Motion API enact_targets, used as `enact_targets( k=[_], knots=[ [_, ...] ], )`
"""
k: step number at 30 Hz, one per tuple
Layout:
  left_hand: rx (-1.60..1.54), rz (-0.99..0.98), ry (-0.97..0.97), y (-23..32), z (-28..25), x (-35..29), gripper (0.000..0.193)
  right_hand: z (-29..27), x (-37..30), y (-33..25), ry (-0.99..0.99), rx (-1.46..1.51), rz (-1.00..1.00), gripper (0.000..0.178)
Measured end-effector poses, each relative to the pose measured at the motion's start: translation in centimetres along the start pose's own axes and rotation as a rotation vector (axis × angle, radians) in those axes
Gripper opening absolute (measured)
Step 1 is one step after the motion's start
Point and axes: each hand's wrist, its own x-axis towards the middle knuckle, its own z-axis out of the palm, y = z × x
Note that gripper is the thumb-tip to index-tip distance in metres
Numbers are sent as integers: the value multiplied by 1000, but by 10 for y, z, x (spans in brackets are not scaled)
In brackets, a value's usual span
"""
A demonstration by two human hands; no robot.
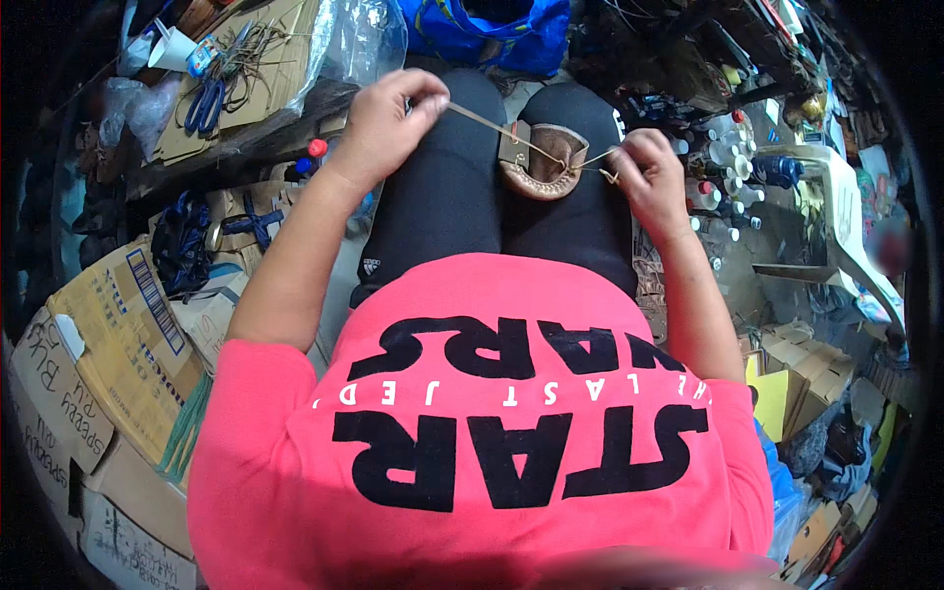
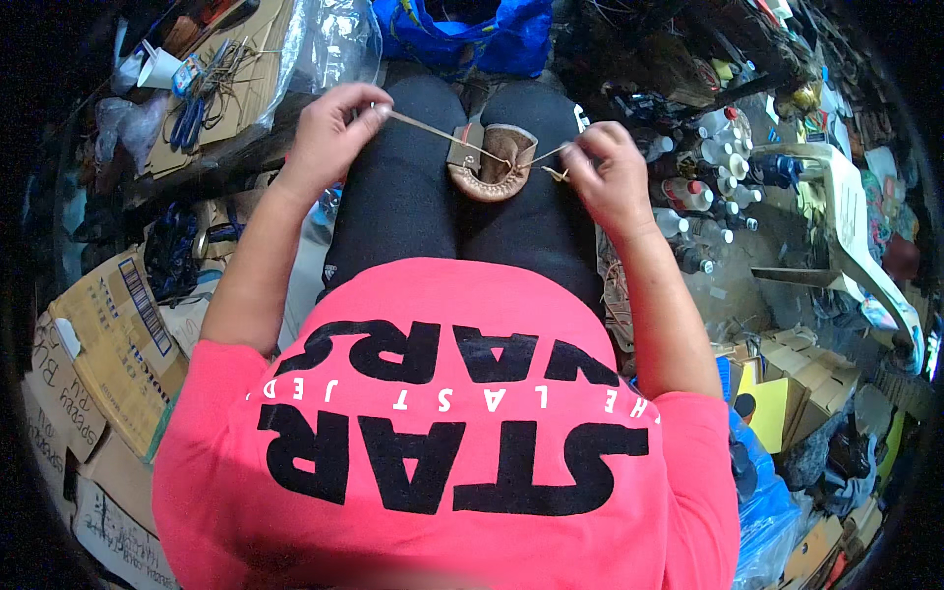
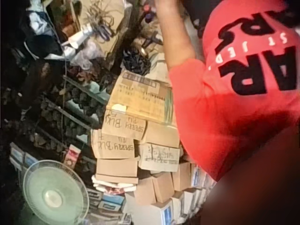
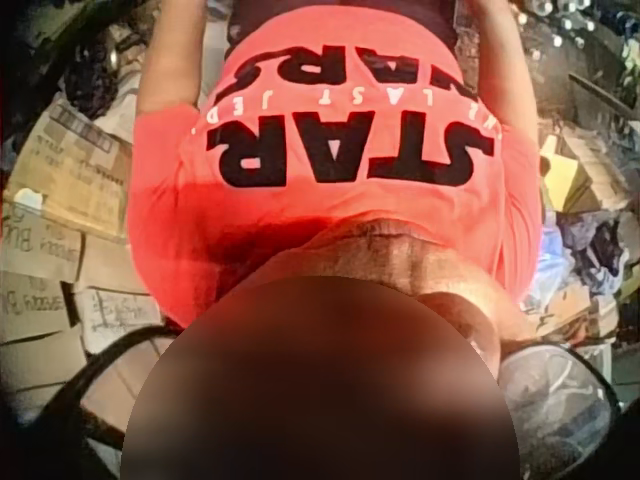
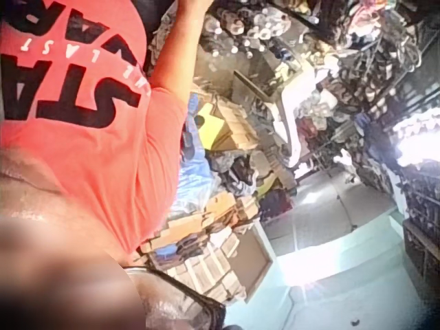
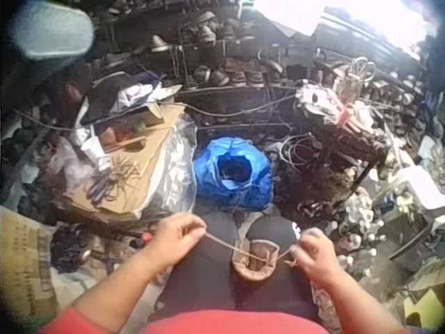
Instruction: Hand-stitching the leather upper of a moccasin-style shoe.
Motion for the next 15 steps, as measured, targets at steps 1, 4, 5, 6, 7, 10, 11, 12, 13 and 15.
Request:
enact_targets(
  k=[1, 4, 5, 6, 7, 10, 11, 12, 13, 15],
  knots=[
    [-134, -28, 106, -2, 3, 2, 17, 6, 2, 16, 131, 78, 25, 20],
    [-1097, -139, 9, 16, 21, 13, 31, 13, 11, 25, 347, 1133, 455, 35],
    [-1096, -142, 13, 21, 28, 15, 31, 14, 14, 17, 358, 1384, 485, 38],
    [-1327, -120, -111, 27, 34, 16, 37, 13, 14, 11, 289, 1579, 557, 40],
    [-1556, -95, -241, 34, 41, 17, 43, 10, 12, 4, 214, 1771, 630, 42],
    [-1651, -302, -246, 29, 38, 21, 42, -1, 3, 11, 12, 1760, 597, 43],
    [-1703, -331, -354, 17, 32, 21, 42, -7, -2, 20, -190, 1756, 496, 44],
    [-1532, -440, -200, 16, 20, 19, 44, -16, -5, 12, 22, 1624, 641, 44],
    [-1505, -444, -240, 13, 20, 14, 45, -17, -15, 24, -90, 1607, 581, 44],
    [-1562, -386, -326, 7, 18, 17, 43, -15, -21, 21, -3, 1626, 699, 43]
  ],
)
